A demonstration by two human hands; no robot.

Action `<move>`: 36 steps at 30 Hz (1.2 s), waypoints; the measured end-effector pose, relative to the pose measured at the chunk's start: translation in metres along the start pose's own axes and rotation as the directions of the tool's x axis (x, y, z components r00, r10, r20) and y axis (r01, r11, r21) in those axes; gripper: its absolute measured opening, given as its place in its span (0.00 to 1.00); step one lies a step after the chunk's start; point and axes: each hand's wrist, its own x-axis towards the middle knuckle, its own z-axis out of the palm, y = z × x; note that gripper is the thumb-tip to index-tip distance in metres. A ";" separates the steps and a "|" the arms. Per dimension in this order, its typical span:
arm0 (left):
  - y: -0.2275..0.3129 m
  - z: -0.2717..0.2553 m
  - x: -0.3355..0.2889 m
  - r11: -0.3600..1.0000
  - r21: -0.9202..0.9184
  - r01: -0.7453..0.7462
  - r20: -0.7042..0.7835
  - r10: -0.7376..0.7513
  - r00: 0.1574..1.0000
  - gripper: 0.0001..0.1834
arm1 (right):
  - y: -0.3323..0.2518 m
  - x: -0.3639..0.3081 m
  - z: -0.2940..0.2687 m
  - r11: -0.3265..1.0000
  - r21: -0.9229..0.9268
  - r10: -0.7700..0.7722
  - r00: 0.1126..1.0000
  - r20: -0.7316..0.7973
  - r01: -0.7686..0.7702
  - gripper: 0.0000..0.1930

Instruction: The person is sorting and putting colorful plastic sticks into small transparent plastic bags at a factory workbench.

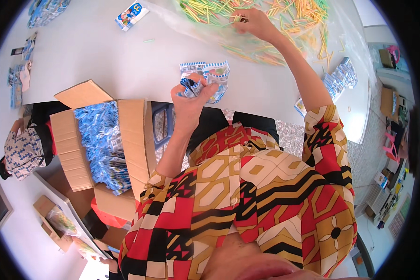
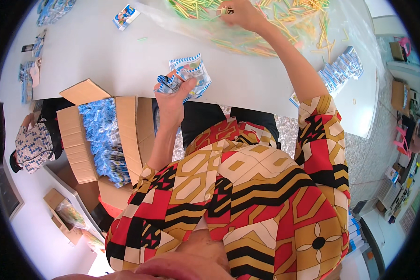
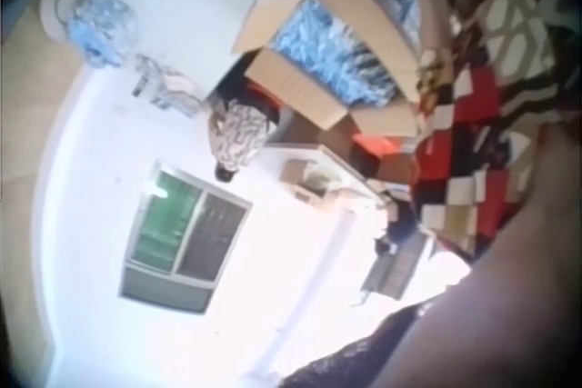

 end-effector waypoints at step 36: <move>-0.001 0.013 0.015 0.949 0.193 -0.248 0.177 0.215 0.960 0.08 | -0.105 -0.114 -0.034 0.818 0.570 -0.117 0.993 0.030 0.079 0.05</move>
